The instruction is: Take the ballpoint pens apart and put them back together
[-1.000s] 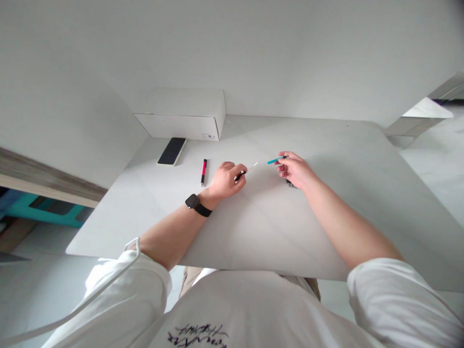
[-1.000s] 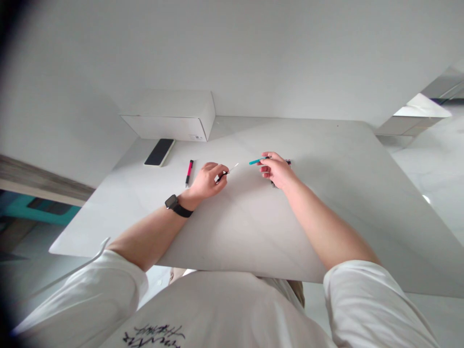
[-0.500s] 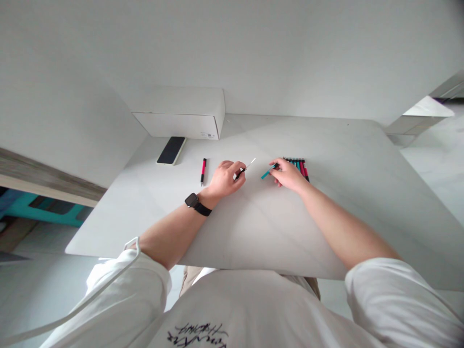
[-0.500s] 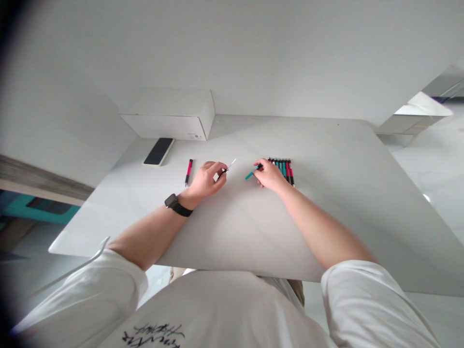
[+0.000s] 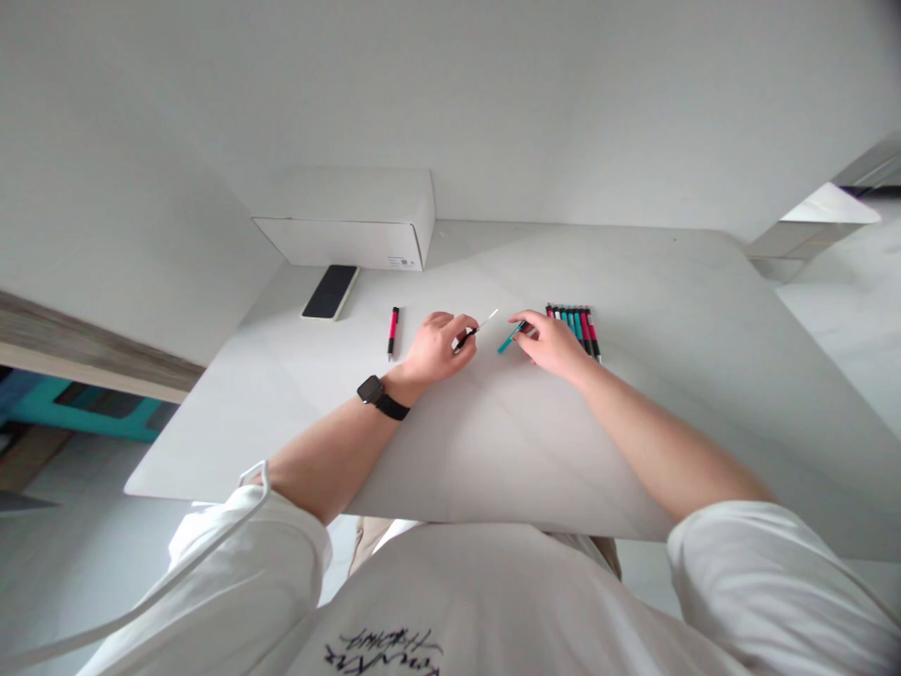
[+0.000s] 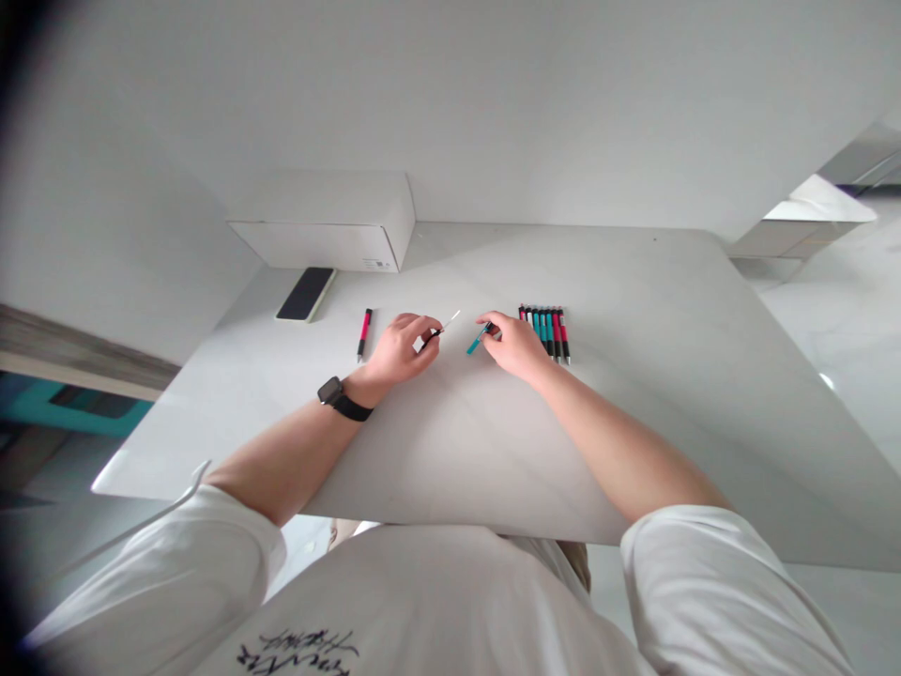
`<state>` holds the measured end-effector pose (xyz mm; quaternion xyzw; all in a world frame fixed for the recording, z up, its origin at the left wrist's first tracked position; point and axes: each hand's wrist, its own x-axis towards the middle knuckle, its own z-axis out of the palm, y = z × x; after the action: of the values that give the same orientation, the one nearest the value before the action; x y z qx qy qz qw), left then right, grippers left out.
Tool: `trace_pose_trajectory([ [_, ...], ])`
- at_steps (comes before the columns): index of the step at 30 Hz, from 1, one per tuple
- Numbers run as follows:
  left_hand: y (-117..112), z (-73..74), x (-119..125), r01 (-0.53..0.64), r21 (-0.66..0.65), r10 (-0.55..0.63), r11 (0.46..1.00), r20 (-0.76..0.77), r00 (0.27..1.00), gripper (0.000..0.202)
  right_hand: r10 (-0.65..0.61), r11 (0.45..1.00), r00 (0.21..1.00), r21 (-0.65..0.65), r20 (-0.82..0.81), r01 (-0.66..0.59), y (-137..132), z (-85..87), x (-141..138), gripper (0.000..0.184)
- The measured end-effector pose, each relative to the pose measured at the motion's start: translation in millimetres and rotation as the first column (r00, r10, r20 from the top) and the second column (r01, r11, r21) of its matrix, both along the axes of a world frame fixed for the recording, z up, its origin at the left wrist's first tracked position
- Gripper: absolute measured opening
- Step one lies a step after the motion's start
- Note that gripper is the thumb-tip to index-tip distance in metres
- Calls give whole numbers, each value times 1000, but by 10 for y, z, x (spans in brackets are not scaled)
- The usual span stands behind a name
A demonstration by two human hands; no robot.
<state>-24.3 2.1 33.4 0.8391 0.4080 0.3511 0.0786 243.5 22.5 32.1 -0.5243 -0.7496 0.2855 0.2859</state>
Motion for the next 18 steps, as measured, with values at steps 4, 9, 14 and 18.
trace_pose_trajectory([
  [4,-7,-4,-2,-3,-1,3,1000,-7,1000,18,-9,1000,1000,28,-7,9,15,54,26,34],
  [9,0,-16,-6,-7,1,7,1000,-1,1000,18,-137,988,986,60,-94,143,119,87,137,42],
  [14,13,-33,-8,-14,7,14,1000,9,1000,19,-93,995,995,31,-18,94,127,161,186,28],
  [18,19,-44,-1,-13,5,13,1000,15,1000,19,6,1000,983,0,185,-6,78,134,112,27],
])
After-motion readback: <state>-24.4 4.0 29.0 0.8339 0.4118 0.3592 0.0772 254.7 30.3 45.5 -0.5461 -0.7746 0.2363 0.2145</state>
